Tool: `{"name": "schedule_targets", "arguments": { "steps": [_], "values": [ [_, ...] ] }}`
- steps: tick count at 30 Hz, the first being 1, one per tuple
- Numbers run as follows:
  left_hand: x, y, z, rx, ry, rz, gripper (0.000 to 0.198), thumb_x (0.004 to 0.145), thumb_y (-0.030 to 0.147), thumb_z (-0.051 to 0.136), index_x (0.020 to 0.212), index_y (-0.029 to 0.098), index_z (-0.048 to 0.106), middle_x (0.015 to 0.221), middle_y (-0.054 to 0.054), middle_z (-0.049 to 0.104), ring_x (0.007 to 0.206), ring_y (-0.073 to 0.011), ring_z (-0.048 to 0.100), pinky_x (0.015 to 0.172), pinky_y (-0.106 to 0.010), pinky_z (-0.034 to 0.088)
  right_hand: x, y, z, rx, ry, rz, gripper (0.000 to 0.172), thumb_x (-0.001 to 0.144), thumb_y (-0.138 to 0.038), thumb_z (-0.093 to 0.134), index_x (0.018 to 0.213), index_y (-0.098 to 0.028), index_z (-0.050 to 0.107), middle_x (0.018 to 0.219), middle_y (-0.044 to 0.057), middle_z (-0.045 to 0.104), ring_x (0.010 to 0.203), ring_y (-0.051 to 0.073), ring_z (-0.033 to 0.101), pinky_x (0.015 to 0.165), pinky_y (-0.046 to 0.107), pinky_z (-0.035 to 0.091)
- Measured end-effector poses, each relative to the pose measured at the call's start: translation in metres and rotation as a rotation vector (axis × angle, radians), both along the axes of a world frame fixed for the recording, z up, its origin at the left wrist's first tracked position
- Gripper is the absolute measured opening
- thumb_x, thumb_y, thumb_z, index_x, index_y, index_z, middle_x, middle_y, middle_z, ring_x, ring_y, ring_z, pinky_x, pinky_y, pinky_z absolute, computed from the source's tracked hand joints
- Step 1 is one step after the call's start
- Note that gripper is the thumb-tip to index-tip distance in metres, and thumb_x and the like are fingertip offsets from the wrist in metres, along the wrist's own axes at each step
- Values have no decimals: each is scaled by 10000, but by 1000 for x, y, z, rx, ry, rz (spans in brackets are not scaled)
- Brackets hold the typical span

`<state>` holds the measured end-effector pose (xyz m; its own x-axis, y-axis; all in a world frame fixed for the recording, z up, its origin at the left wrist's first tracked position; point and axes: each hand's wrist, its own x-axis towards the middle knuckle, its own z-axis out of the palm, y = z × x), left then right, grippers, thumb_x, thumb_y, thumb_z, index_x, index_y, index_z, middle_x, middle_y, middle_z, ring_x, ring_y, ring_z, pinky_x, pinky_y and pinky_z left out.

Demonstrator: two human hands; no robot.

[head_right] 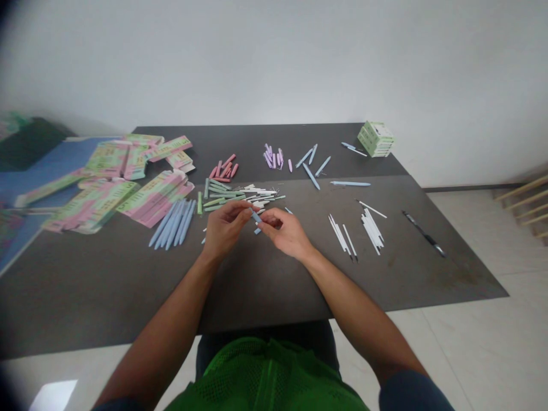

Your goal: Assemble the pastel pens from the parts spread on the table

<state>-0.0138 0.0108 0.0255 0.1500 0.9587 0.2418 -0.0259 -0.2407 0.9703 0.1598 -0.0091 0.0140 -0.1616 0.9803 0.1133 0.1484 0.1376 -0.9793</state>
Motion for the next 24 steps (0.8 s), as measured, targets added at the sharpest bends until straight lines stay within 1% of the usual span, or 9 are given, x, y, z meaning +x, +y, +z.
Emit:
{"name": "schedule_targets", "arguments": {
  "steps": [5, 8, 10, 13, 15, 19, 21, 24],
  "values": [
    [-1, -3, 4, 71, 177, 30, 202, 895, 318, 656, 989, 197, 787, 985, -62, 776, 910, -203, 698, 835, -310, 520, 1, 1, -4, -5, 62, -13, 330, 796, -505, 756, 929, -213, 682, 821, 14, 701, 743, 163, 647, 730, 324, 526],
    [0, -6, 6, 101, 183, 18, 230, 886, 318, 667, 1050, 208, 786, 1042, -72, 774, 957, -218, 691, 866, -327, 516, 0, 0, -1, -15, 130, -8, 344, 788, -523, 767, 928, -223, 673, 835, 14, 703, 771, 167, 655, 759, 334, 537],
    [1, -8, 6, 90, 128, -5, 303, 877, 309, 673, 1155, 216, 751, 1111, -78, 763, 967, -213, 686, 882, -330, 515, 0, 0, 2, -33, 194, 1, 366, 777, -543, 774, 937, -232, 665, 869, 20, 718, 816, 178, 670, 806, 355, 550],
    [1, -7, 4, 69, 38, -31, 488, 865, 274, 666, 1350, 238, 626, 1196, -84, 738, 955, -194, 679, 864, -318, 519, 1, -1, 5, -70, 294, 6, 413, 772, -572, 773, 984, -238, 655, 928, 34, 737, 852, 194, 688, 847, 390, 568],
    [0, -5, 1, 76, 17, -29, 552, 858, 249, 653, 1404, 239, 571, 1201, -89, 734, 954, -188, 675, 856, -313, 520, 3, -1, 6, -88, 353, 3, 414, 782, -564, 772, 1007, -238, 650, 940, 38, 739, 845, 198, 696, 844, 399, 579],
    [-1, -1, -5, 84, 12, -26, 540, 847, 222, 632, 1384, 223, 576, 1154, -87, 742, 938, -179, 669, 855, -312, 517, 6, 0, 7, -83, 444, -24, 392, 797, -513, 780, 1048, -251, 631, 923, 23, 735, 824, 191, 704, 818, 390, 592],
    [-1, -1, -7, 77, 10, -33, 520, 843, 217, 628, 1362, 220, 591, 1140, -82, 742, 940, -176, 668, 856, -308, 515, 7, 1, 7, -77, 447, -40, 431, 800, -513, 777, 1109, -266, 606, 924, 18, 734, 827, 192, 709, 809, 388, 596],
    [-1, -2, -7, 68, 9, -40, 491, 839, 216, 623, 1330, 221, 613, 1123, -74, 741, 937, -174, 670, 860, -310, 516, 7, 1, 9, -71, 384, -66, 505, 813, -554, 745, 1197, -282, 559, 950, 25, 736, 861, 200, 715, 815, 391, 600]
  ]
}}
